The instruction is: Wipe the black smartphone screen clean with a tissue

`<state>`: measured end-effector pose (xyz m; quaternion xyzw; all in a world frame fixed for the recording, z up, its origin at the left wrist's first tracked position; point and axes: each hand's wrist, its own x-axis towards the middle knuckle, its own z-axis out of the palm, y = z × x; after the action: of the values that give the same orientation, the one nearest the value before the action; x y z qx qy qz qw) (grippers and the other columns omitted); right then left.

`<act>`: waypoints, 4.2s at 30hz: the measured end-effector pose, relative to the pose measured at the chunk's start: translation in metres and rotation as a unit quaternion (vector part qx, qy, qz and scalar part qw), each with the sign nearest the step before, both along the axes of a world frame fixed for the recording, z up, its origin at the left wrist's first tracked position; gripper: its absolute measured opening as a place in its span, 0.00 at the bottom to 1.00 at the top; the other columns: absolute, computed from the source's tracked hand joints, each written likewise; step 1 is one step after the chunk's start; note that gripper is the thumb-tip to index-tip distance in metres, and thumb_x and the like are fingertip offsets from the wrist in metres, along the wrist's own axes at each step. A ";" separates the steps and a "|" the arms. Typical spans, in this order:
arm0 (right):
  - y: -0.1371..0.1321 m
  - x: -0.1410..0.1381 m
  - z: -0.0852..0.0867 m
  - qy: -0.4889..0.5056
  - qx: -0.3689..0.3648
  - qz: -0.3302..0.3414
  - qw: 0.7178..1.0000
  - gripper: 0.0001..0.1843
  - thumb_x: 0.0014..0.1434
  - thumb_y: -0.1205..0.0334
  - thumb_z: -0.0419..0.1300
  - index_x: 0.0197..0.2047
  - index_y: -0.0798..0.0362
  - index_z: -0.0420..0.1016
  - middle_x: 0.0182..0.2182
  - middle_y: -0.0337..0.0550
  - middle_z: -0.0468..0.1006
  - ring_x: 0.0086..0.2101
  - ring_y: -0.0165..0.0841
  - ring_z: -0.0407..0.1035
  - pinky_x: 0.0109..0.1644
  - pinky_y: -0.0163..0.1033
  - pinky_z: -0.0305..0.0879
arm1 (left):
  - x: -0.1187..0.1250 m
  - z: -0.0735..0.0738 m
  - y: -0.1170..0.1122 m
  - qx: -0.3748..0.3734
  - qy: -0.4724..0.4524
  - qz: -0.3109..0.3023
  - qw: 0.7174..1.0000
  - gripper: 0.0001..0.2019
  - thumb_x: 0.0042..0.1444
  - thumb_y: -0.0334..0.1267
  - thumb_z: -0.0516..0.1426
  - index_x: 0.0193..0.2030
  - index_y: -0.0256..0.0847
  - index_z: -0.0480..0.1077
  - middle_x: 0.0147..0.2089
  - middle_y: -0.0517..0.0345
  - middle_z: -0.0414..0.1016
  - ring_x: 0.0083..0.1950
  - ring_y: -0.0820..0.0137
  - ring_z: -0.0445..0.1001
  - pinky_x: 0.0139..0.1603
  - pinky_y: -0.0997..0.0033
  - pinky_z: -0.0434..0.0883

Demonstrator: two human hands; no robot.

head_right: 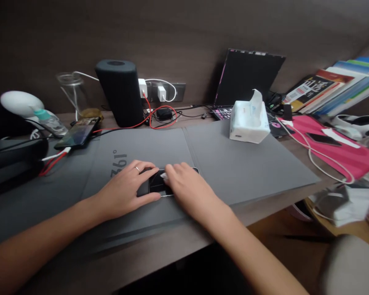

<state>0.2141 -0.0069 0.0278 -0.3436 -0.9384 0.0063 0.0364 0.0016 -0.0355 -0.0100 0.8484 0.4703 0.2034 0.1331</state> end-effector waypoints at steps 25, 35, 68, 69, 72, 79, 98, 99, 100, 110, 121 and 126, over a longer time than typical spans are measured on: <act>-0.010 0.008 -0.018 0.101 -0.021 -0.084 0.991 0.10 0.69 0.61 0.52 0.39 0.53 0.73 0.33 0.45 0.75 0.33 0.36 0.69 0.39 0.41 0.63 | 0.000 0.004 0.002 -0.020 -0.004 -0.003 1.000 0.24 0.60 0.52 0.59 0.59 0.43 0.67 0.58 0.48 0.70 0.58 0.56 0.66 0.59 0.51 0.68; -0.016 0.025 -0.037 0.219 0.054 -0.100 0.969 0.12 0.67 0.60 0.54 0.50 0.50 0.74 0.37 0.48 0.75 0.38 0.39 0.70 0.43 0.47 0.66 | 0.003 0.006 0.004 -0.016 -0.024 -0.003 1.000 0.24 0.57 0.48 0.63 0.58 0.44 0.67 0.56 0.50 0.70 0.56 0.57 0.68 0.57 0.53 0.69; -0.025 0.032 -0.044 0.311 0.030 -0.078 0.947 0.10 0.65 0.66 0.57 0.50 0.48 0.73 0.51 0.47 0.78 0.53 0.41 0.69 0.58 0.55 0.62 | 0.000 0.003 0.004 -0.022 -0.021 -0.017 0.999 0.24 0.58 0.50 0.61 0.58 0.43 0.66 0.58 0.50 0.70 0.58 0.56 0.65 0.59 0.52 0.68; -0.025 0.031 -0.042 0.314 0.027 -0.081 0.946 0.10 0.65 0.66 0.57 0.48 0.48 0.73 0.48 0.47 0.79 0.51 0.40 0.70 0.56 0.54 0.64 | 0.000 0.003 0.004 -0.021 -0.021 -0.016 0.999 0.24 0.59 0.50 0.61 0.58 0.42 0.66 0.58 0.50 0.70 0.58 0.56 0.65 0.59 0.52 0.68; -0.025 0.024 -0.038 0.300 0.015 -0.083 0.950 0.07 0.65 0.65 0.56 0.45 0.49 0.73 0.41 0.45 0.79 0.43 0.37 0.72 0.57 0.53 0.62 | -0.001 0.003 0.004 -0.017 -0.022 -0.017 0.999 0.24 0.59 0.51 0.60 0.58 0.42 0.66 0.59 0.50 0.70 0.57 0.56 0.65 0.58 0.51 0.68; -0.022 -0.007 -0.019 0.175 -0.008 -0.003 0.985 0.08 0.68 0.65 0.52 0.41 0.53 0.73 0.35 0.44 0.75 0.38 0.35 0.69 0.56 0.50 0.60 | -0.001 0.002 0.005 -0.014 -0.025 -0.023 0.999 0.22 0.58 0.50 0.62 0.55 0.41 0.67 0.57 0.50 0.71 0.56 0.57 0.66 0.58 0.53 0.69; 0.020 -0.004 0.012 0.020 -0.038 0.091 0.995 0.08 0.67 0.66 0.54 0.35 0.55 0.71 0.32 0.43 0.68 0.31 0.34 0.59 0.36 0.39 0.58 | -0.005 -0.002 0.005 -0.012 -0.031 -0.012 0.999 0.25 0.57 0.54 0.62 0.56 0.42 0.69 0.58 0.51 0.72 0.58 0.57 0.66 0.59 0.53 0.68; 0.022 0.008 0.012 0.011 -0.045 0.082 0.996 0.10 0.67 0.65 0.54 0.34 0.54 0.70 0.32 0.43 0.68 0.31 0.33 0.59 0.36 0.39 0.57 | -0.005 -0.002 0.005 -0.009 -0.033 -0.008 0.999 0.26 0.57 0.54 0.62 0.57 0.42 0.69 0.58 0.52 0.72 0.58 0.57 0.66 0.59 0.54 0.68; 0.024 0.020 0.013 0.004 -0.052 0.075 0.996 0.11 0.68 0.65 0.53 0.33 0.54 0.70 0.32 0.42 0.67 0.31 0.33 0.60 0.36 0.38 0.57 | -0.005 -0.002 0.005 -0.007 -0.034 -0.006 0.999 0.26 0.57 0.54 0.62 0.57 0.42 0.69 0.58 0.52 0.72 0.58 0.57 0.66 0.60 0.54 0.68; 0.017 -0.007 0.013 0.001 -0.052 0.137 0.989 0.11 0.67 0.68 0.53 0.34 0.55 0.72 0.33 0.45 0.70 0.32 0.34 0.60 0.38 0.40 0.57 | -0.003 0.000 0.006 -0.018 -0.042 -0.001 0.999 0.25 0.56 0.54 0.63 0.55 0.42 0.71 0.57 0.52 0.73 0.57 0.56 0.66 0.58 0.54 0.68; 0.028 0.054 0.018 0.005 -0.062 0.037 0.997 0.13 0.70 0.63 0.51 0.35 0.53 0.72 0.32 0.43 0.68 0.31 0.33 0.62 0.36 0.38 0.58 | -0.005 -0.002 0.005 -0.012 -0.054 -0.005 0.998 0.25 0.58 0.55 0.61 0.57 0.43 0.69 0.57 0.52 0.73 0.57 0.57 0.67 0.59 0.53 0.68; 0.025 0.063 0.021 -0.007 -0.053 0.029 0.998 0.14 0.70 0.63 0.49 0.34 0.53 0.71 0.32 0.43 0.67 0.31 0.33 0.62 0.36 0.38 0.59 | -0.004 0.000 0.004 -0.015 -0.054 0.001 0.998 0.25 0.58 0.55 0.61 0.57 0.43 0.70 0.57 0.53 0.73 0.57 0.57 0.67 0.59 0.54 0.68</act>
<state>0.2768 0.0181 0.0490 -0.3179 -0.9465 0.0547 0.0112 -0.0024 -0.0312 -0.0102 0.8338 0.4661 0.2417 0.1708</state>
